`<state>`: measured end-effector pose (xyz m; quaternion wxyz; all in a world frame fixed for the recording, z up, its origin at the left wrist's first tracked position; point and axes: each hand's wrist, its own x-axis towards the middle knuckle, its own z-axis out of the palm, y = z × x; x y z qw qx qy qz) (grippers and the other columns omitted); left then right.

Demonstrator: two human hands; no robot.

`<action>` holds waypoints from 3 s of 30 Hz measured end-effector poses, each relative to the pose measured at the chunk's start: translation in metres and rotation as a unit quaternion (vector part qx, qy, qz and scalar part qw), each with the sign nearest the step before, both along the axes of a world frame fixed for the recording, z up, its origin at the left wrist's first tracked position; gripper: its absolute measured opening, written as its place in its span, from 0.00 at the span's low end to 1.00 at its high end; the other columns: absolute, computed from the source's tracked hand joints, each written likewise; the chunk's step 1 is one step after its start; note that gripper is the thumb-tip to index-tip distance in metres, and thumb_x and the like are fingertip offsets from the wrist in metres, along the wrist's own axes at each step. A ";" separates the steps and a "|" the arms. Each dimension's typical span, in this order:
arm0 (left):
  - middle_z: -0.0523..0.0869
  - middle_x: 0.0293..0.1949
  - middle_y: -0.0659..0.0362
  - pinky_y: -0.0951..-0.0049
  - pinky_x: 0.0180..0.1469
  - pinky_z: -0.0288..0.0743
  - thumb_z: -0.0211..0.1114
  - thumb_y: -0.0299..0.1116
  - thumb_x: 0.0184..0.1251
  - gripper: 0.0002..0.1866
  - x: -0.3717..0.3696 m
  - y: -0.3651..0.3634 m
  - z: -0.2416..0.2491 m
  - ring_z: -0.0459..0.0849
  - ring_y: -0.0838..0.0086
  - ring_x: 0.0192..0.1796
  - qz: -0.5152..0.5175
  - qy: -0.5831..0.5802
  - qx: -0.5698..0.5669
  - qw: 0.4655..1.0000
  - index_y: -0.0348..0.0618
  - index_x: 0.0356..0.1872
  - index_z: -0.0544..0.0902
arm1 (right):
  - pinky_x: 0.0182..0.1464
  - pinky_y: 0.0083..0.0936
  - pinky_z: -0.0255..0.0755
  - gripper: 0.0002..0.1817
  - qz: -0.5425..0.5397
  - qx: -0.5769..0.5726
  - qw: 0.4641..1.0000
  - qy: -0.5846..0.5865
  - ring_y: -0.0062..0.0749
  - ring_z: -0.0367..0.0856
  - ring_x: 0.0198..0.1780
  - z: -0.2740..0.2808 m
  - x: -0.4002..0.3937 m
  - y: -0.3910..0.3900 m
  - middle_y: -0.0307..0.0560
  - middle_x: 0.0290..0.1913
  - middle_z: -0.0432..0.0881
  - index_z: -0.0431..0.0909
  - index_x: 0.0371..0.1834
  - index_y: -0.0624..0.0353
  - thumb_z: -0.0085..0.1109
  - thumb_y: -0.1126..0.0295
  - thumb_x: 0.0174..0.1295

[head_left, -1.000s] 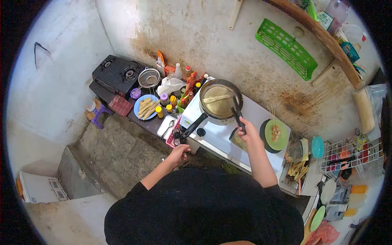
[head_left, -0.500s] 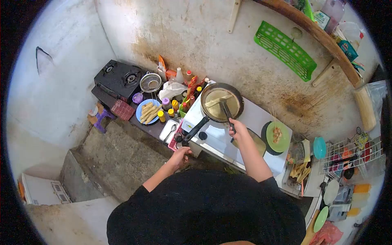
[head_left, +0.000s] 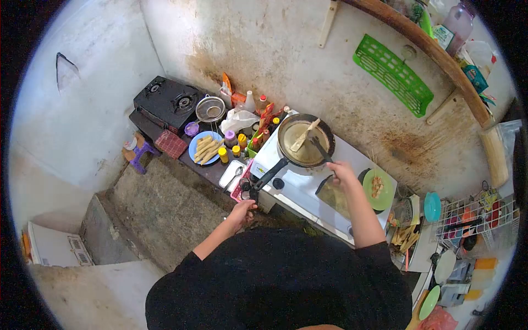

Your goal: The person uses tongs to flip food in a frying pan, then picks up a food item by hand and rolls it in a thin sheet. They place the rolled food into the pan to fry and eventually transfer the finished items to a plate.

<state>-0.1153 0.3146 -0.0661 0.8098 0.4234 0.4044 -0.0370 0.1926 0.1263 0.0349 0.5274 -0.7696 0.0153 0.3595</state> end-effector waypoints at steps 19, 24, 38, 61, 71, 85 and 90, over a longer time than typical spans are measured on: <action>0.75 0.32 0.65 0.80 0.19 0.63 0.51 0.38 0.61 0.11 -0.002 -0.004 -0.007 0.68 0.83 0.18 0.013 -0.020 0.000 1.000 0.45 0.41 0.70 | 0.34 0.50 0.68 0.13 0.273 -0.344 0.741 -0.508 0.60 0.75 0.30 -0.002 -0.048 0.018 0.65 0.26 0.76 0.58 0.39 0.61 0.31 0.63 0.62; 0.75 0.33 0.65 0.80 0.20 0.64 0.51 0.38 0.61 0.11 -0.005 -0.003 0.017 0.67 0.83 0.18 -0.021 0.021 0.024 0.999 0.44 0.41 0.70 | 0.32 0.48 0.69 0.10 0.206 -0.364 0.804 -0.422 0.53 0.77 0.28 0.011 -0.073 0.012 0.59 0.21 0.75 0.57 0.39 0.62 0.35 0.67 0.61; 0.76 0.29 0.66 0.80 0.20 0.64 0.52 0.38 0.59 0.09 0.009 -0.006 -0.008 0.68 0.82 0.18 0.011 -0.028 -0.007 1.000 0.46 0.37 0.72 | 0.42 0.41 0.70 0.25 0.268 -0.342 0.798 -0.419 0.54 0.74 0.39 0.007 -0.045 -0.008 0.60 0.46 0.64 0.66 0.45 0.66 0.59 0.65 0.46; 0.75 0.23 0.64 0.80 0.21 0.61 0.53 0.36 0.59 0.07 0.003 0.005 0.010 0.66 0.81 0.18 0.104 -0.039 -0.015 0.994 0.44 0.30 0.74 | 0.43 0.38 0.70 0.24 0.228 -0.288 0.845 -0.389 0.52 0.73 0.41 -0.001 -0.035 -0.037 0.60 0.45 0.66 0.69 0.43 0.64 0.60 0.61 0.45; 0.73 0.24 0.65 0.75 0.24 0.63 0.53 0.37 0.58 0.07 -0.002 -0.012 0.007 0.66 0.80 0.19 0.084 -0.012 -0.019 0.996 0.46 0.28 0.72 | 0.42 0.37 0.70 0.25 0.222 -0.273 0.856 -0.378 0.52 0.74 0.42 0.011 -0.041 -0.046 0.60 0.49 0.64 0.68 0.47 0.64 0.60 0.63 0.46; 0.75 0.26 0.66 0.74 0.24 0.65 0.54 0.36 0.58 0.06 -0.013 -0.038 0.046 0.68 0.79 0.20 0.155 0.035 0.009 0.987 0.47 0.31 0.75 | 0.43 0.37 0.70 0.26 0.229 -0.274 0.853 -0.381 0.50 0.73 0.42 -0.001 -0.039 -0.048 0.56 0.46 0.66 0.66 0.47 0.65 0.59 0.65 0.45; 0.76 0.27 0.67 0.75 0.26 0.65 0.56 0.39 0.56 0.08 -0.041 -0.052 0.044 0.68 0.79 0.22 0.198 0.096 0.010 0.975 0.49 0.33 0.75 | 0.43 0.36 0.71 0.30 0.236 -0.274 0.860 -0.360 0.51 0.74 0.42 0.000 -0.038 -0.051 0.58 0.50 0.62 0.62 0.53 0.68 0.59 0.65 0.46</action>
